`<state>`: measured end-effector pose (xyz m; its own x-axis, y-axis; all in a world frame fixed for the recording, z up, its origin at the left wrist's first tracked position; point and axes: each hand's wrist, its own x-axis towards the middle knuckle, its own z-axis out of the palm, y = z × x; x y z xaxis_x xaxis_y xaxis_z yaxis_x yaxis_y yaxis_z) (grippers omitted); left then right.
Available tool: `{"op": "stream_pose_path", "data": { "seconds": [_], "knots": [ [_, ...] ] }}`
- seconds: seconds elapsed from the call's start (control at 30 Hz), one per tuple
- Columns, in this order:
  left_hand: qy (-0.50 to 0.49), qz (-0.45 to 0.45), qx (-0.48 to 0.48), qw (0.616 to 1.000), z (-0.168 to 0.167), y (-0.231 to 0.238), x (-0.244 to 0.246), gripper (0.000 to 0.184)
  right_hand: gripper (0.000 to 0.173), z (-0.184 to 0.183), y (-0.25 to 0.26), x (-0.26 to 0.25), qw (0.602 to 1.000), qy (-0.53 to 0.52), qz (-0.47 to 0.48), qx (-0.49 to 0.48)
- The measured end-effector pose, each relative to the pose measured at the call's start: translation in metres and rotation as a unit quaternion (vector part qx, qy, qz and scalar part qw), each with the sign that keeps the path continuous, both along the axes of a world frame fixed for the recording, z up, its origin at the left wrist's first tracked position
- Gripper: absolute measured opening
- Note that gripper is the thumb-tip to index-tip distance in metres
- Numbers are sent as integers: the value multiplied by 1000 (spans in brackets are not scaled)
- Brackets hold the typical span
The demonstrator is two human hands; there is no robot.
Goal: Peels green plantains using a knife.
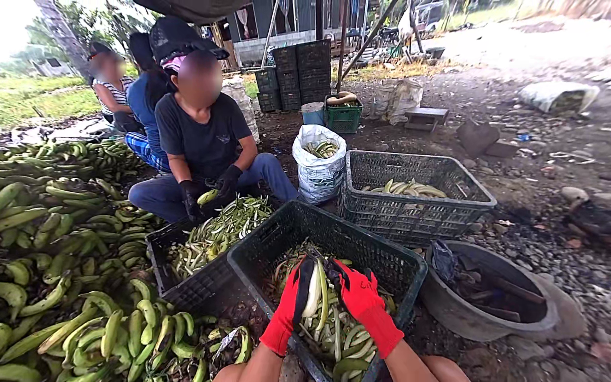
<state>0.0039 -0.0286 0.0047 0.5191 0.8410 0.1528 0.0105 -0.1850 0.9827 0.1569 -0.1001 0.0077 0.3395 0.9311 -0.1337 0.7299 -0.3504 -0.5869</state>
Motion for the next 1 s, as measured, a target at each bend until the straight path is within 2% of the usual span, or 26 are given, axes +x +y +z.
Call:
{"op": "stream_pose_path", "data": {
  "seconds": [0.07,0.13,0.17,0.2,0.27,0.33,0.43,0.47,0.57,0.63,0.7,0.87,1.0],
  "knots": [
    [-7,-92,-2,996,-1,0,-5,70,50,-2,1,8,998,53,-6,26],
    [-44,-140,-42,988,-4,5,-6,89,50,-7,1,13,992,113,-1,59],
    [-66,-157,-67,983,-6,9,-6,88,51,-7,0,13,989,129,-3,69],
    [-82,-155,-89,980,-7,13,-5,78,52,-7,-2,13,988,131,-10,80],
    [-94,-82,-119,985,-5,18,-5,53,54,-10,-6,7,991,94,-20,96],
    [-112,25,-160,980,-3,22,-5,52,55,-15,-13,-1,996,21,18,80],
    [-215,57,-267,938,0,28,-11,31,57,-25,-20,-16,989,-75,104,69],
    [-235,48,-292,926,-2,31,-15,29,59,-27,-21,-20,985,-91,118,85],
    [-252,22,-344,904,-10,35,-21,40,60,-29,-26,-24,969,-131,131,162],
    [-226,8,-329,917,-13,36,-23,36,59,-22,-28,-24,971,-129,137,149],
    [-185,17,-286,940,-8,35,-24,29,58,-13,-28,-22,978,-112,150,90],
    [-121,81,-219,965,4,24,-15,39,54,-3,-17,-18,986,-89,140,27],
    [-57,129,-67,988,1,7,-8,38,54,-3,-2,-13,994,-52,96,19]
  ]
}}
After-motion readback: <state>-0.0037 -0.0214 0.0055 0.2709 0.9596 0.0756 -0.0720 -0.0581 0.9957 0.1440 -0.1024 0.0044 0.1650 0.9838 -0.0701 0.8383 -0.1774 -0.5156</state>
